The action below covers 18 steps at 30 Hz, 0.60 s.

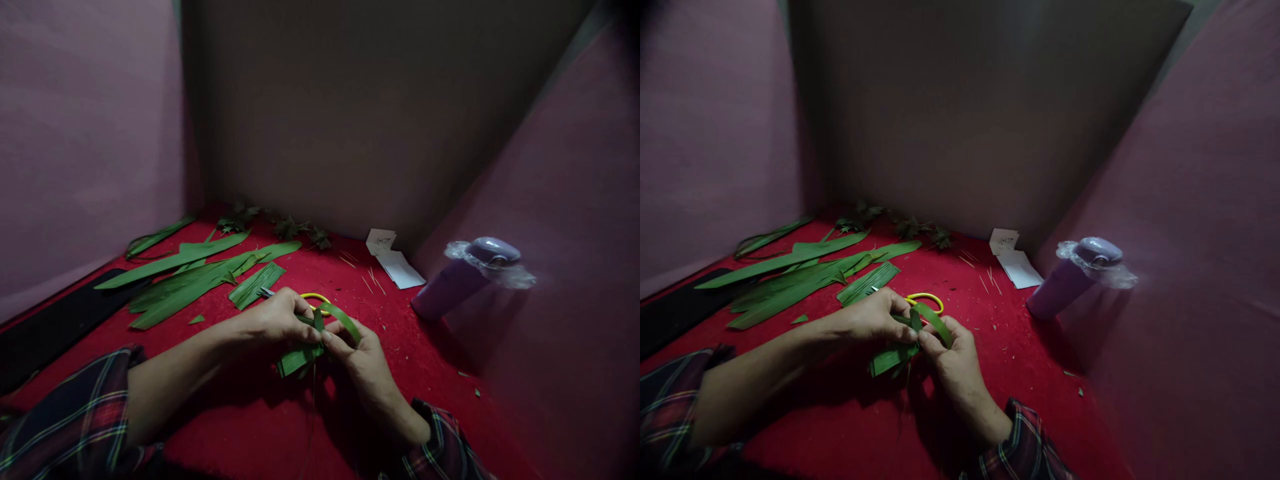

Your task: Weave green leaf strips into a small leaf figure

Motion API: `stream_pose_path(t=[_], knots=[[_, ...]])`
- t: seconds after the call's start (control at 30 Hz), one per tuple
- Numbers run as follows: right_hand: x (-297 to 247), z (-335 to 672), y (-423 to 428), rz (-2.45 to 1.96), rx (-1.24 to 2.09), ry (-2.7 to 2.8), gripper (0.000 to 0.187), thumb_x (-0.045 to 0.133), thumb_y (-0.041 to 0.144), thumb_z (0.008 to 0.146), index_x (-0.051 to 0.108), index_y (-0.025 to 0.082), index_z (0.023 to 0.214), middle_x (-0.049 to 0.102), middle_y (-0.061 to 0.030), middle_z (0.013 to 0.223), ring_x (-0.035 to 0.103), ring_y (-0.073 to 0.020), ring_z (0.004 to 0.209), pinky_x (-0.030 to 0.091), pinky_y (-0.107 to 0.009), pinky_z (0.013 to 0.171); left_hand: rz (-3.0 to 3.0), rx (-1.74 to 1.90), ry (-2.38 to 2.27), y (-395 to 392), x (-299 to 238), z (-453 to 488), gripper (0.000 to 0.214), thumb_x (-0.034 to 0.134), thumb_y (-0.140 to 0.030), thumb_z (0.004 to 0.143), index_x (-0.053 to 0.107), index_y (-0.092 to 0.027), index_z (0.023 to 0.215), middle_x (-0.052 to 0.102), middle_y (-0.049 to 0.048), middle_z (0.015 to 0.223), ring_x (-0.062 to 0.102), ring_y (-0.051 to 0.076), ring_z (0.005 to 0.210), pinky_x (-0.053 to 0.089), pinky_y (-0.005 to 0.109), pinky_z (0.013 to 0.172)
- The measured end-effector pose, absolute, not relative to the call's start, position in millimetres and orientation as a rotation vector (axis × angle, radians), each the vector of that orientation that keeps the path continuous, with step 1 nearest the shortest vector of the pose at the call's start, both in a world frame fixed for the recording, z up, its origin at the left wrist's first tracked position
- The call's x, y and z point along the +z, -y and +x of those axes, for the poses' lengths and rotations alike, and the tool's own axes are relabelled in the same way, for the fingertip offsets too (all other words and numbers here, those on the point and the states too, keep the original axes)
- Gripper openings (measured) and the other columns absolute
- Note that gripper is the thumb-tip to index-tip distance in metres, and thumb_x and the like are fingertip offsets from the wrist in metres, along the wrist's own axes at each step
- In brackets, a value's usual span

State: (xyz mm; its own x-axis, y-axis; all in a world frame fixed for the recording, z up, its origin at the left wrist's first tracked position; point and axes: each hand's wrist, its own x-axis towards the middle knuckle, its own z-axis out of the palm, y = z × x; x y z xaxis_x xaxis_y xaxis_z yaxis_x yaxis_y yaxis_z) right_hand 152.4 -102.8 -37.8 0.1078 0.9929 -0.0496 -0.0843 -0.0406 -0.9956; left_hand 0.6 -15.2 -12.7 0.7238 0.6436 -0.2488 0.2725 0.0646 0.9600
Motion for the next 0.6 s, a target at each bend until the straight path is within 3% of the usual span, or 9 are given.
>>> stream_pose_path(t=[0.27, 0.6], knots=[[-31.6, 154.8, 105.7, -1.26, 1.22, 1.089, 0.028, 0.065, 0.043, 0.073, 0.06, 0.015, 0.075, 0.052, 0.0023, 0.059, 0.044, -0.01, 0.054, 0.032, -0.021, 0.05, 1.439, 0.401, -0.863, 15.1, -3.3, 1.6, 0.024, 0.074, -0.03, 0.052, 0.064, -0.011, 0.064, 0.053, -0.0025, 0.05, 0.044, 0.008, 0.044, 0.034, 0.022, 0.048], [-30.7, 153.5, 104.0, -1.267, 1.269, 1.06, 0.028, 0.07, 0.038, 0.067, 0.056, 0.016, 0.06, 0.05, 0.0038, 0.054, 0.041, -0.0088, 0.051, 0.031, -0.021, 0.05, 1.481, 0.385, -0.838, 13.0, -4.8, 2.2, 0.024, 0.073, -0.03, 0.054, 0.063, -0.01, 0.065, 0.052, -0.0027, 0.05, 0.042, 0.007, 0.046, 0.032, 0.022, 0.049]])
